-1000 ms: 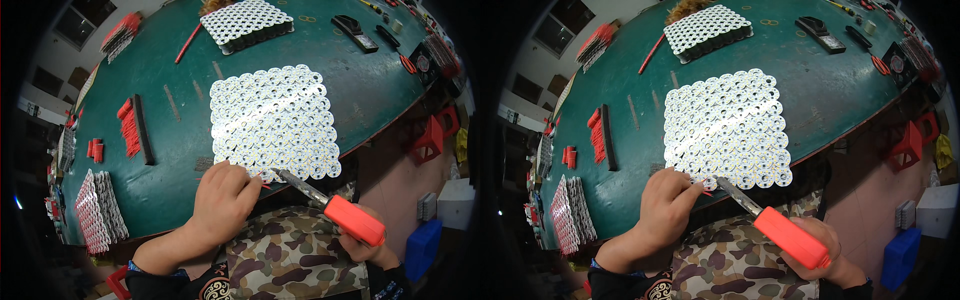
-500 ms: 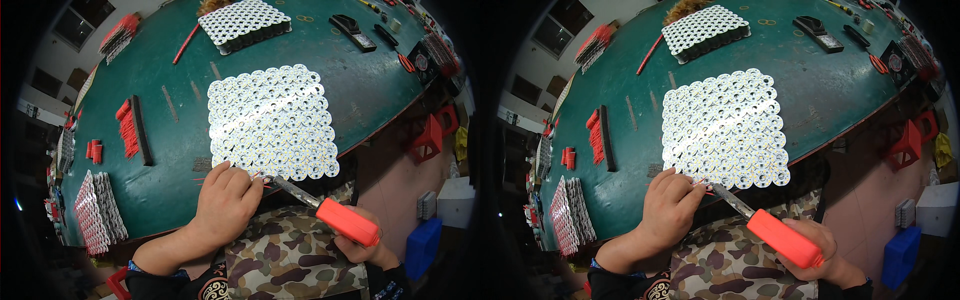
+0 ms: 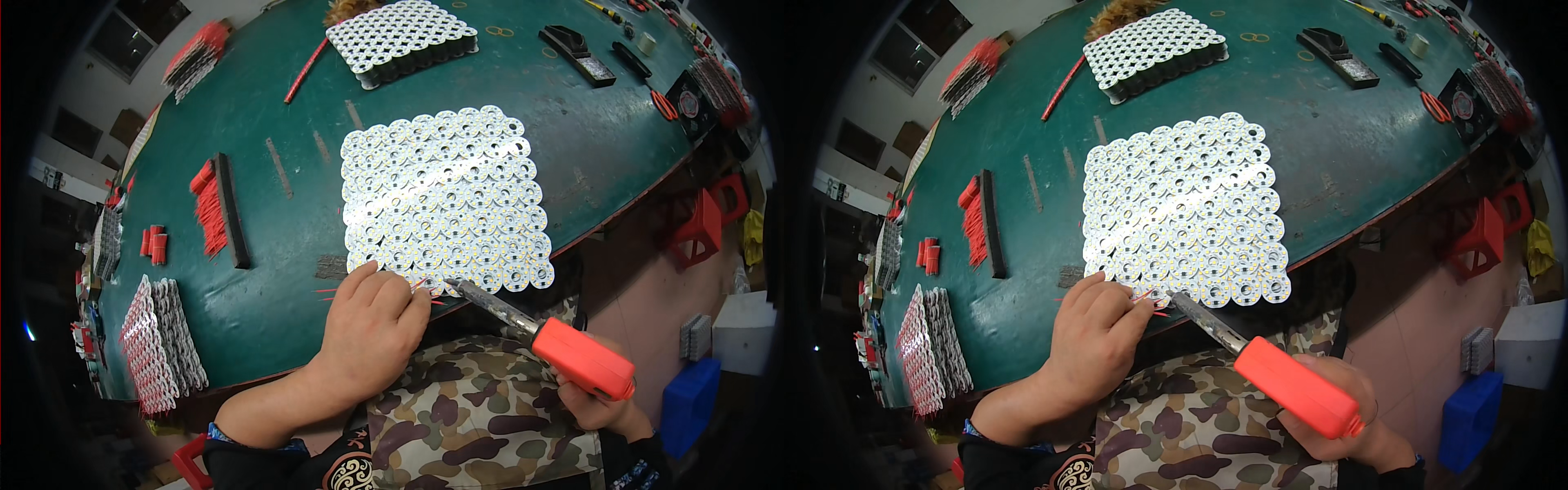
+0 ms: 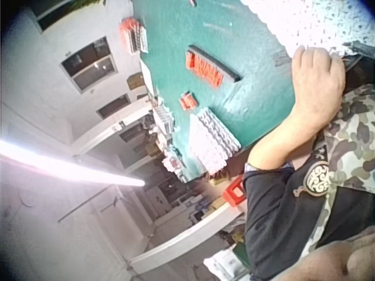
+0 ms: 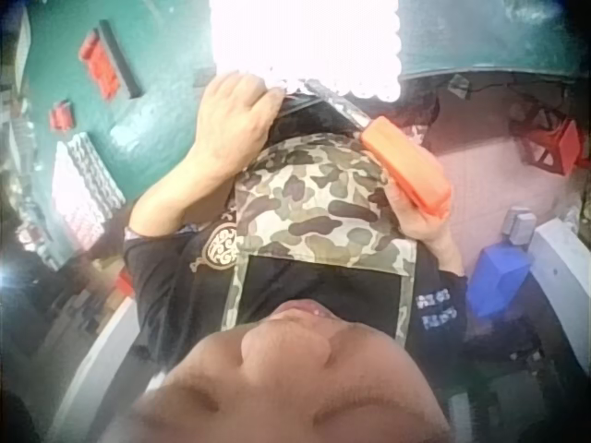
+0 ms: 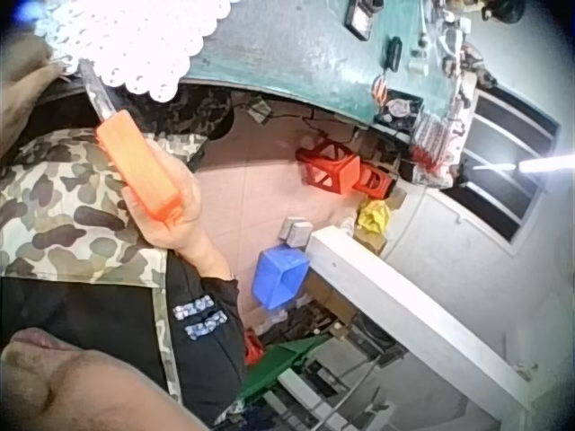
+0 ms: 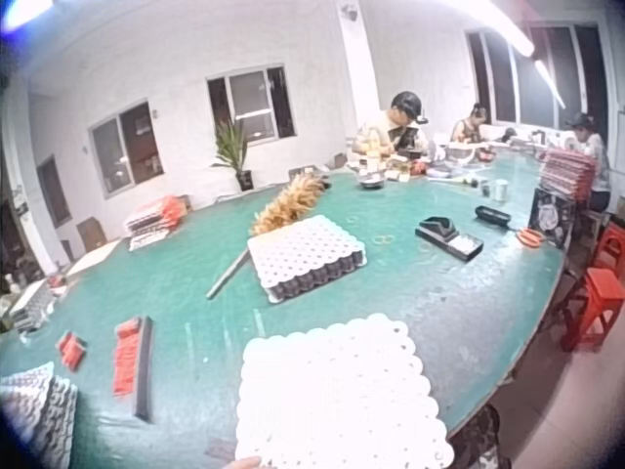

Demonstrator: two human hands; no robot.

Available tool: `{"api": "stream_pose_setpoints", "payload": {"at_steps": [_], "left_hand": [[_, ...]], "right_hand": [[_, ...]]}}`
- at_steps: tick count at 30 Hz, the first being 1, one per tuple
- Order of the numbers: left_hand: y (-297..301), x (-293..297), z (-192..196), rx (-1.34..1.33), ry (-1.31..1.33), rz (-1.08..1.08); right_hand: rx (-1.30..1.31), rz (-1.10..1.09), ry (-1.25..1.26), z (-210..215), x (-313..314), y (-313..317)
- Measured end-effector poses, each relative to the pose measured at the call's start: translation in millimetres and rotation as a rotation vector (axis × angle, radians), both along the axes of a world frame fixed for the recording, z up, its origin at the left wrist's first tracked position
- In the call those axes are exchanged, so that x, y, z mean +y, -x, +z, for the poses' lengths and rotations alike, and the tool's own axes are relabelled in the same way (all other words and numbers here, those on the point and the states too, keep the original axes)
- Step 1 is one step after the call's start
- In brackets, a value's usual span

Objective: The person solders wiring to LED light panels on an assembly table. This is done by hand with a soldering iron and solder wire.

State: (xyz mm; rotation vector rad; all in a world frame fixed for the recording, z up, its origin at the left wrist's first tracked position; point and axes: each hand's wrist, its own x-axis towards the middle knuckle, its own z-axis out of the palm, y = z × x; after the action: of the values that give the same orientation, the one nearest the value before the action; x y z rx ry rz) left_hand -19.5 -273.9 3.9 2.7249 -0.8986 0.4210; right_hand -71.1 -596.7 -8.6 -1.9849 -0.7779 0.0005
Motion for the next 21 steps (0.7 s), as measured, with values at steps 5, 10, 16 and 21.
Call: {"api": "stream_pose_setpoints", "payload": {"at_steps": [5, 10, 16, 21], "left_hand": [[0, 0, -2, 0.007, 0.001, -0.004], [-2, -2, 5, 0.05, 0.104, -0.001], [-11, -11, 3, 0.035, 0.096, -0.029], [-16, -14, 2, 0.032, 0.065, -0.044]], "right_hand": [[0.024, -0.044, 0.023, -1, -2, 4], [-0.079, -0.06, 0.097, -6, -12, 7], [-0.008, -0.086, 0.04, -12, -14, 10], [-0.065, -0.099, 0.024, -20, -12, 10]]}}
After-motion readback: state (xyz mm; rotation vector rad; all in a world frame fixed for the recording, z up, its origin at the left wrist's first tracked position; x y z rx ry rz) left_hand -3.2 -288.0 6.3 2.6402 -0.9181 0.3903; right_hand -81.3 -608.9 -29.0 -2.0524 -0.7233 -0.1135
